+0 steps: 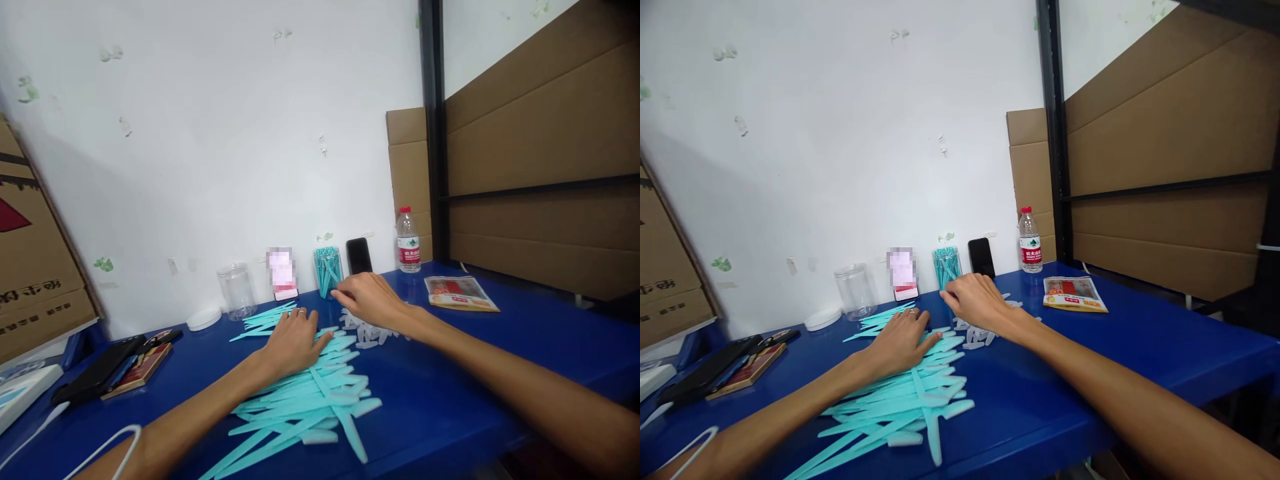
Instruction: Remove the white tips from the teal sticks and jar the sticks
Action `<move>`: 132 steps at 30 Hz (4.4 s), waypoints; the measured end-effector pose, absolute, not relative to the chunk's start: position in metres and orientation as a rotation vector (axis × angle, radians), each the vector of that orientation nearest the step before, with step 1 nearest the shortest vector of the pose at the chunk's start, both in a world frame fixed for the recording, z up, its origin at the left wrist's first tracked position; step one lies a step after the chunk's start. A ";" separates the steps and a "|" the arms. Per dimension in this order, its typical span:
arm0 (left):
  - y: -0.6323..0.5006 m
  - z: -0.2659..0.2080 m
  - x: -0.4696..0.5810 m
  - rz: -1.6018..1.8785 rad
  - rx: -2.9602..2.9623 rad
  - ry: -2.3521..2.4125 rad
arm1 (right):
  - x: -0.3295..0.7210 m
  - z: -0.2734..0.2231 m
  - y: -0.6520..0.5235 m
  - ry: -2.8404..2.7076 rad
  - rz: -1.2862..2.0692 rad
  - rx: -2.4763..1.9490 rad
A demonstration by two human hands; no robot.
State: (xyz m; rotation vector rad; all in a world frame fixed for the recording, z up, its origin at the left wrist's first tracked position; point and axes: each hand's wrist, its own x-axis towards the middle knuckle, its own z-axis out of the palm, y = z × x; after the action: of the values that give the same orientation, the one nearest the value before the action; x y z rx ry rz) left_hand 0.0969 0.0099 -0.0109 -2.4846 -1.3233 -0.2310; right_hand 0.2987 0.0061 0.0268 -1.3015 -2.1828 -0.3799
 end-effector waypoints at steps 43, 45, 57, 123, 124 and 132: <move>0.022 0.049 0.092 -0.857 -2.591 -1.258 | 0.225 0.076 0.046 -1.511 0.793 -0.683; 0.028 0.056 0.089 -1.108 -2.666 -1.277 | 0.225 0.085 0.040 -1.560 0.963 -0.585; 0.013 0.134 0.075 -3.226 -2.551 -0.740 | 0.223 0.056 -0.008 -1.987 1.017 -0.727; -0.022 0.053 0.084 -1.231 -3.102 -1.627 | 0.260 0.073 0.016 -1.943 -0.141 -0.664; -0.022 0.051 0.083 -1.204 -3.081 -1.607 | 0.260 0.071 0.016 -1.979 -0.150 -0.667; -0.027 0.056 0.081 -1.134 -2.955 -1.569 | 0.259 0.069 0.024 -2.002 -0.299 -0.677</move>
State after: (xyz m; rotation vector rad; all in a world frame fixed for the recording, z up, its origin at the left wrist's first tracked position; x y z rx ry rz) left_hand 0.0809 -0.0272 0.0557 -2.9547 -1.5691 -1.1336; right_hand 0.2586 0.0244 0.0694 -0.6771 -2.0017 -0.2992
